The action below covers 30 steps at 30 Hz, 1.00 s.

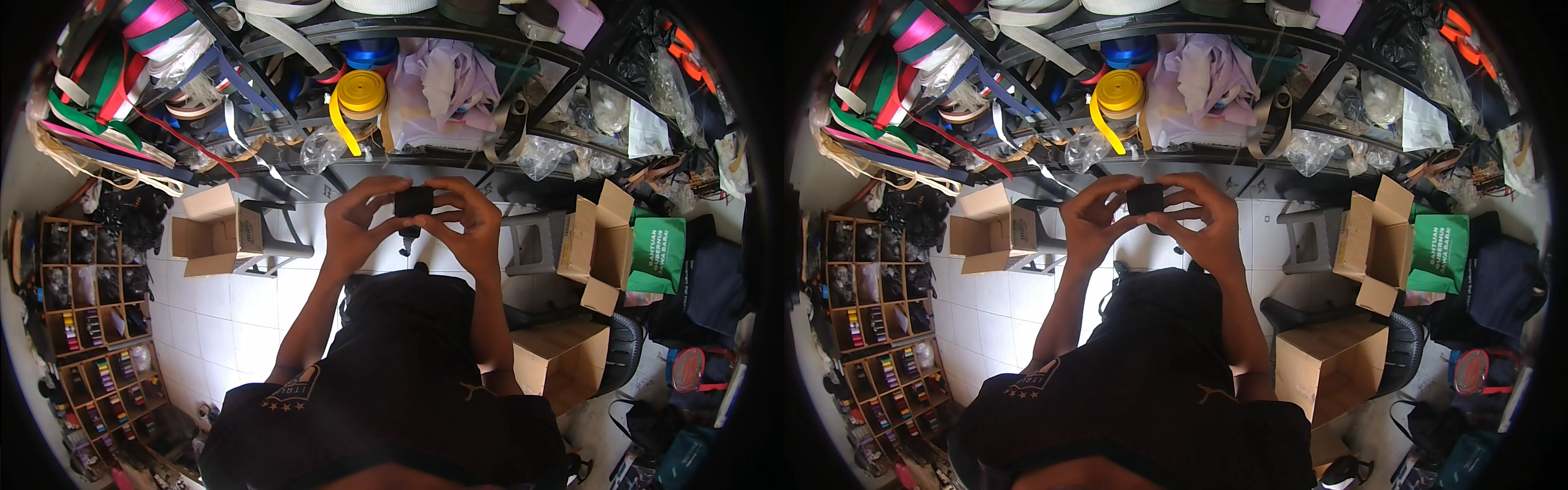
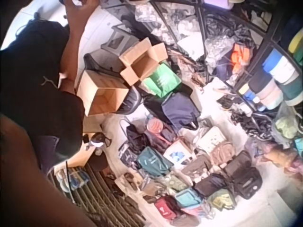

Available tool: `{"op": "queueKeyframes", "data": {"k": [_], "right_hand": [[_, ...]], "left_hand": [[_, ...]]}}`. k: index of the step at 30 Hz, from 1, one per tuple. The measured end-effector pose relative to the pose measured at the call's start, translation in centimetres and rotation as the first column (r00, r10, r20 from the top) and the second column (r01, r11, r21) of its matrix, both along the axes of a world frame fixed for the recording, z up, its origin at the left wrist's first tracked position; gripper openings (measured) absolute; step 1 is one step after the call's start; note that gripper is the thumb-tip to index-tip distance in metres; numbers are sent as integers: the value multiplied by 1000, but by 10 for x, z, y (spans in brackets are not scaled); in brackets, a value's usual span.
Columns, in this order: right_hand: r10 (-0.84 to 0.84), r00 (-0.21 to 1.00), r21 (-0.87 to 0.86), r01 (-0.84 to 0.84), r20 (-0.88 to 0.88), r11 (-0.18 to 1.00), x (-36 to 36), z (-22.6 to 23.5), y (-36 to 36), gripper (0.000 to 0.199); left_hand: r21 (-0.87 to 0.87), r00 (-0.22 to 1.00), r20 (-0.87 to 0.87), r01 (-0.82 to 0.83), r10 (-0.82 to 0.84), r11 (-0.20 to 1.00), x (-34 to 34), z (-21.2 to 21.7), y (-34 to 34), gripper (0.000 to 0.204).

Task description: The person handles various rolls of fabric tape and ribbon in a storage area. They pick up a black roll, unroll a section to inspect it, and then place it back on the shelf. They repeat this process with a yellow roll and a beige roll, examining each one before returning them to the rack.

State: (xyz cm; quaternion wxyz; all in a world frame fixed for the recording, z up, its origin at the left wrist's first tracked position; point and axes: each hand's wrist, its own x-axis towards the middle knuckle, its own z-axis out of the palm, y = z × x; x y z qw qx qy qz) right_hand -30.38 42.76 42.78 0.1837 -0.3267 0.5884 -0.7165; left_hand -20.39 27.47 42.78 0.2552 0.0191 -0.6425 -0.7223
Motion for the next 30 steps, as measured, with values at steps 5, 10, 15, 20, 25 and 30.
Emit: {"op": "queueKeyframes", "data": {"k": [5, 10, 15, 20, 25, 30], "right_hand": [[-74, 988, -15, 73, -135, 997, 3, 12, 1, 44], [-289, 780, -56, 312, -555, 949, 14, -6, -11, 50], [-417, 783, -108, 417, -461, 902, 41, -15, -31, 47], [-350, 869, -91, 341, -349, 936, 35, -12, -24, 42], [-302, 921, -22, 307, -247, 952, 46, -11, -22, 47], [-309, 924, -58, 304, -227, 951, 52, -15, -29, 52]], "left_hand": [[90, 983, 142, 100, -112, 991, 5, 3, -1, 63], [-79, 953, 216, -198, 210, 977, 2, 3, 26, 59], [-365, 902, 178, -311, 393, 878, -1, 8, 54, 52], [-431, 921, 202, -222, 333, 875, 5, 4, 36, 50], [-438, 925, 191, -220, 329, 872, 8, 11, 34, 53], [-495, 900, -24, -389, 435, 777, -2, 5, 50, 53]]}}
